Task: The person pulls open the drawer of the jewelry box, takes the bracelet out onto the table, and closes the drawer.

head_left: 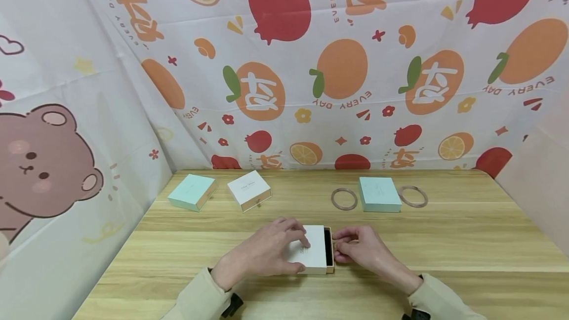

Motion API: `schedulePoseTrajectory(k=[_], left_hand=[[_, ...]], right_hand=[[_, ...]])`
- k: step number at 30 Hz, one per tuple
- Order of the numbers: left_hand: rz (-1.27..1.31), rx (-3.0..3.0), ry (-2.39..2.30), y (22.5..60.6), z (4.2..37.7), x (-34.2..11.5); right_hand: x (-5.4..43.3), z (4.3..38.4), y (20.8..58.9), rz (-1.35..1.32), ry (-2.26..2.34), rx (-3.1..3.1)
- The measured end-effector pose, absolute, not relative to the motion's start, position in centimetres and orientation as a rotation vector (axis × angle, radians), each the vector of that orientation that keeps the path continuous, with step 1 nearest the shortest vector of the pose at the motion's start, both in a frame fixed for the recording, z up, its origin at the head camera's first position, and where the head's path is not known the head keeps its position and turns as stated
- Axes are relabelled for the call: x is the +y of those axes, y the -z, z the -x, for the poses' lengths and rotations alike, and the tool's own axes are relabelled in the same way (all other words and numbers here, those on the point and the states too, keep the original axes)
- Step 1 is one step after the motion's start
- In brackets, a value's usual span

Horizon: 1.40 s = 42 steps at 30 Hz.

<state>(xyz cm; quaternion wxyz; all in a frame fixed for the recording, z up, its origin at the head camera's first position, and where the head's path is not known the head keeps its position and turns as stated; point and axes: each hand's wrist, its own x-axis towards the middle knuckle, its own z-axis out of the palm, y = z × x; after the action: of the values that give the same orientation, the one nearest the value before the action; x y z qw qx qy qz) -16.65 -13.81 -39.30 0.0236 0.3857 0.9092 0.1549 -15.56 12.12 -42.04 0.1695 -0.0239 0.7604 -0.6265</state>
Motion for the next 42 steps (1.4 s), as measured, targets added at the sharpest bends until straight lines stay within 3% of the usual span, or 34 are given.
schedulePoseTrajectory(k=[42], left_hand=[[-1.182,2.823,-0.465,39.47,16.32,-13.82]], right_hand=[[11.38,15.24,42.15,0.179,1.772,2.06]])
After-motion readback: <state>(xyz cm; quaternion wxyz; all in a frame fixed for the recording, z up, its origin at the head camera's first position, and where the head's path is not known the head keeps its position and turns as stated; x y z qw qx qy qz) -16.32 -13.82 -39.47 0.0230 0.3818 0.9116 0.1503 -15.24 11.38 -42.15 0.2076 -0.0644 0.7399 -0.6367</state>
